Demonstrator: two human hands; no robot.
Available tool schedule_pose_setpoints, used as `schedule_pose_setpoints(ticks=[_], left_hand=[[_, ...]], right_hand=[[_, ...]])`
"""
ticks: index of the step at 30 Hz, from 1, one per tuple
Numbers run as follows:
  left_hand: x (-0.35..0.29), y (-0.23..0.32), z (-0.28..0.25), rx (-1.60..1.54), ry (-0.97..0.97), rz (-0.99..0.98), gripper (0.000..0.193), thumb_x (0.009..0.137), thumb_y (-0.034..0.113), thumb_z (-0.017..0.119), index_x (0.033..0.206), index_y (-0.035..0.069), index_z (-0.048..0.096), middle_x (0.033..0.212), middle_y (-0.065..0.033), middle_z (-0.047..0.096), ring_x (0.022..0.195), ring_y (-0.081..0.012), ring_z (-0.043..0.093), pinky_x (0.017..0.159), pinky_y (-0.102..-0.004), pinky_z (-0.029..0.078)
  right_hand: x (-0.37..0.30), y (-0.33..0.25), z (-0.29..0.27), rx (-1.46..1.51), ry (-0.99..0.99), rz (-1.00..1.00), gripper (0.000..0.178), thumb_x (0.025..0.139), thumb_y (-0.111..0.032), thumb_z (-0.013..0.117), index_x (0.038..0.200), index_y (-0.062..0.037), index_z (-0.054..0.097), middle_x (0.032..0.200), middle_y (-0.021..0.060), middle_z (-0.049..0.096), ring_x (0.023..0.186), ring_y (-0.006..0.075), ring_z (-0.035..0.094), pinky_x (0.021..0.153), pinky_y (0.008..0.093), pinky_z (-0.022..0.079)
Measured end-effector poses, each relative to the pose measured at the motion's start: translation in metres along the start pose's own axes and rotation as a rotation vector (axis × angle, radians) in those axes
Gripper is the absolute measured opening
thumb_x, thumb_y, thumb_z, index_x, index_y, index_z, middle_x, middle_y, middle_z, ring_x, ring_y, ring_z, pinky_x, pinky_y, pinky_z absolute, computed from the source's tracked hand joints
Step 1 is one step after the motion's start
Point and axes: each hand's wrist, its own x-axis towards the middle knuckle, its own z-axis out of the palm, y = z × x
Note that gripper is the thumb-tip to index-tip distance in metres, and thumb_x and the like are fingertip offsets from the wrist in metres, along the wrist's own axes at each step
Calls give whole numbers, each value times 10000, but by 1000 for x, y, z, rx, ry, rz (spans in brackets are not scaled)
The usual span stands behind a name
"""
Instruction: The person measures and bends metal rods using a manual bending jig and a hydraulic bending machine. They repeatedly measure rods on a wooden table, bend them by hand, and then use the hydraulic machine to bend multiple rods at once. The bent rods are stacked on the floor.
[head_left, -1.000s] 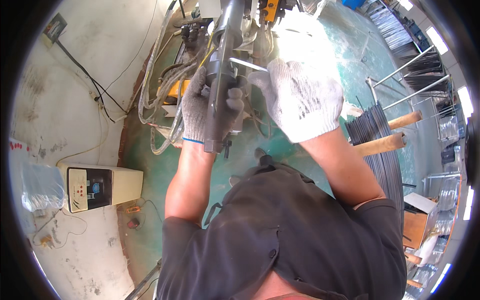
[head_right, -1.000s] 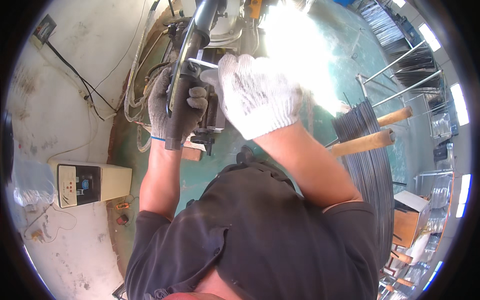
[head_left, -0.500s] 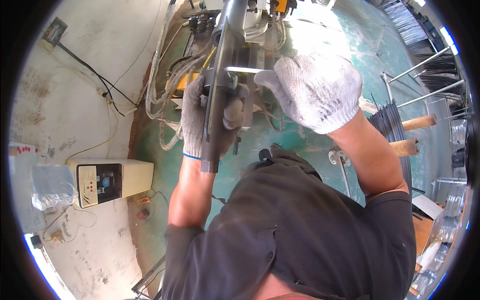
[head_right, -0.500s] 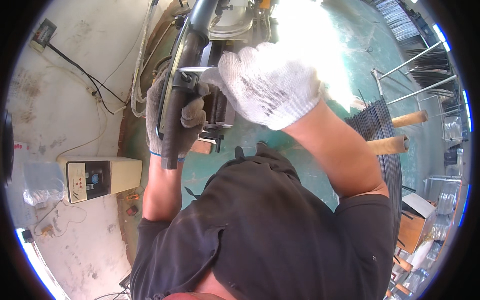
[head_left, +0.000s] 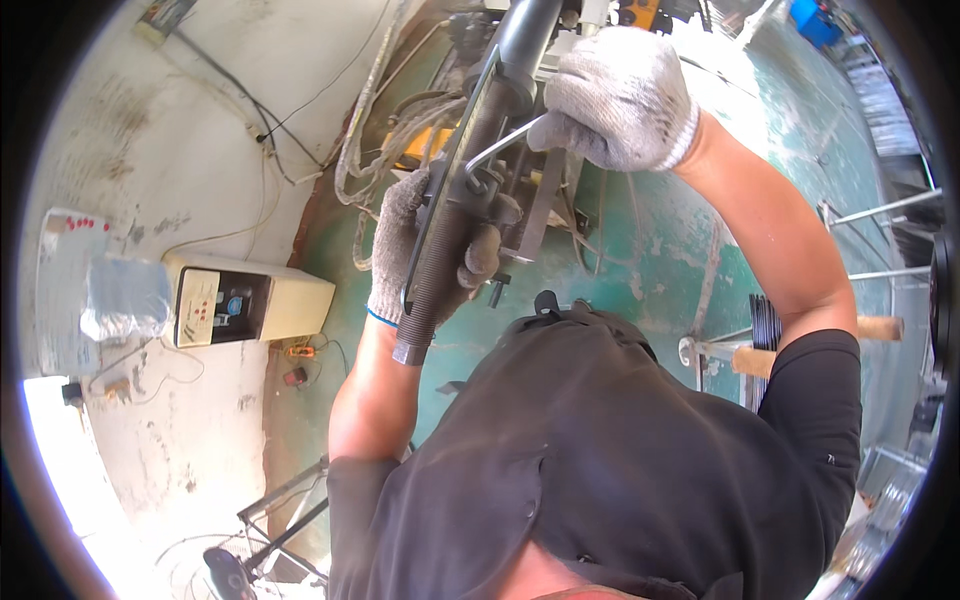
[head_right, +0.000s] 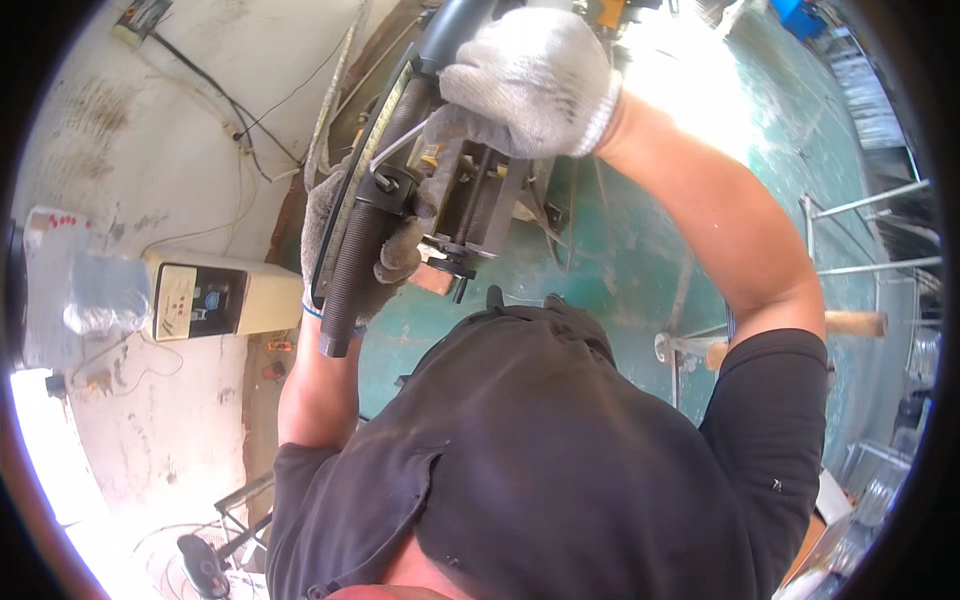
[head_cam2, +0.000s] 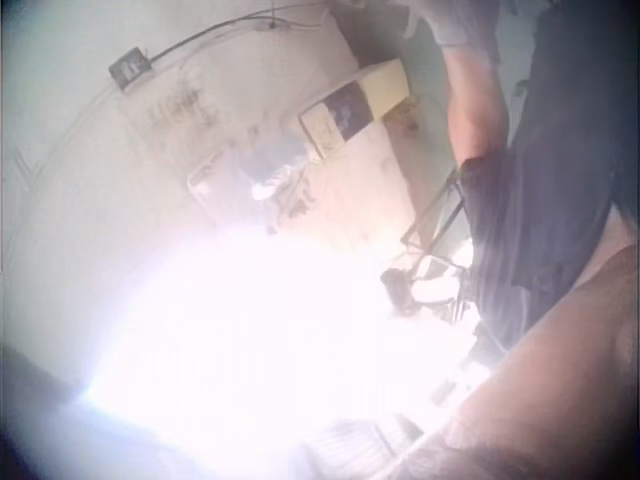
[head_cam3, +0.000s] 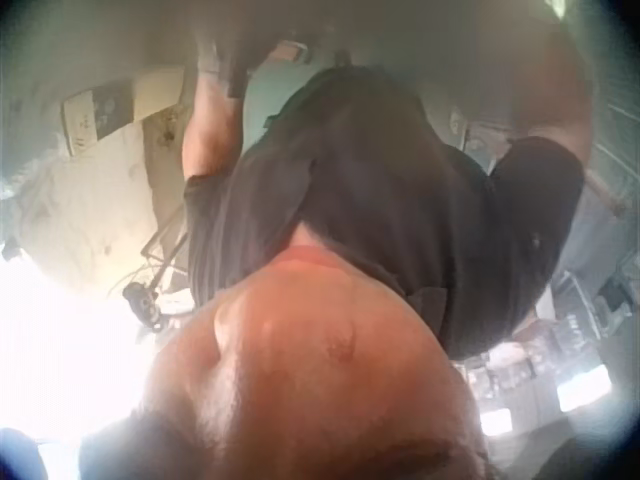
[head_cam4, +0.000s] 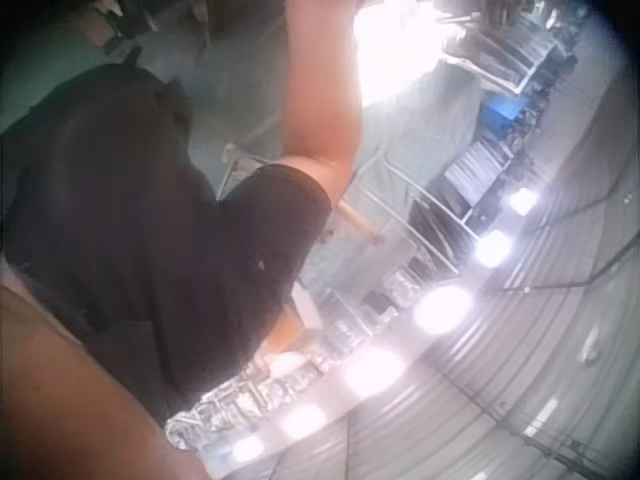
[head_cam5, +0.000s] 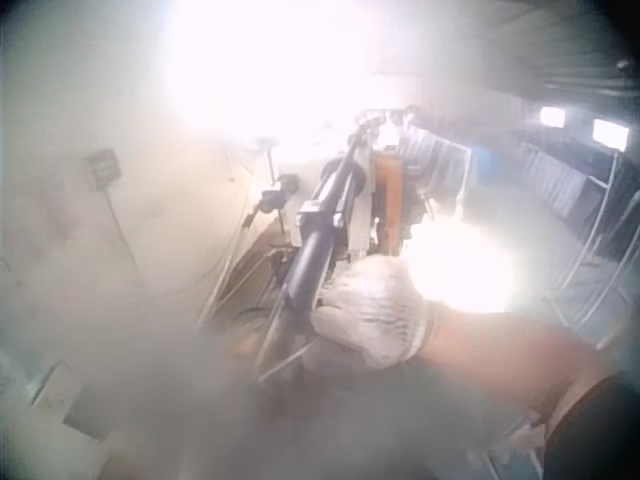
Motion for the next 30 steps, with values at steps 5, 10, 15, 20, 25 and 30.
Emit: schedule_pose_setpoints(ticks=[5, 10, 15, 20, 25, 30], left_hand=[[1, 12, 0, 3, 40, -129, 243, 939, 86, 706, 1147, -39, 701, 904, -84, 787, 653, -86, 670, 514, -222, 482], [-2, 20, -6, -35, 63, -333, 399, 1120, 260, 551, 1291, -96, 612, 945, -228, 781, 496, -215, 679, 373, -275, 453], [-12, 19, -7, -254, 231, -376, 535, 1161, 363, 443, 1297, -133, 591, 916, -299, 758, 488, -263, 672, 376, -313, 495], [-16, 20, -11, -275, 234, -390, 613, 1170, 414, 397, 1285, -158, 586, 899, -309, 752, 477, -263, 655, 366, -314, 484], [-19, 11, -13, -411, 231, -366, 589, 1167, 388, 405, 1295, -163, 569, 920, -321, 745, 477, -258, 649, 357, -310, 468], [-20, 11, -13, -417, 196, -373, 571, 1167, 376, 390, 1314, -148, 561, 950, -338, 733, 499, -260, 665, 354, -308, 450]], right_hand=[[-12, 1, -3, -31, -10, 12, 306, 721, -381, 846, 775, -153, 648, 694, 14, 556, 627, 219, 617, 556, 377, 473], [-26, 6, 10, -27, 36, 22, 162, 811, -346, 727, 818, -194, 672, 744, -14, 589, 714, 182, 653, 591, 353, 504], [-22, 11, 17, 111, 31, 68, 162, 827, -345, 718, 832, -186, 685, 786, -7, 626, 746, 181, 672, 619, 362, 526], [2, 20, 13, 248, 170, 202, 285, 814, -275, 848, 964, -76, 709, 894, 71, 696, 848, 287, 700, 764, 422, 567], [15, 34, 19, 280, 184, 148, 303, 751, -269, 764, 890, -12, 687, 848, 153, 685, 895, 351, 694, 875, 466, 571], [22, 52, 55, 401, 185, 95, 262, 762, -221, 771, 914, -26, 683, 900, 154, 688, 900, 366, 680, 837, 465, 552]])
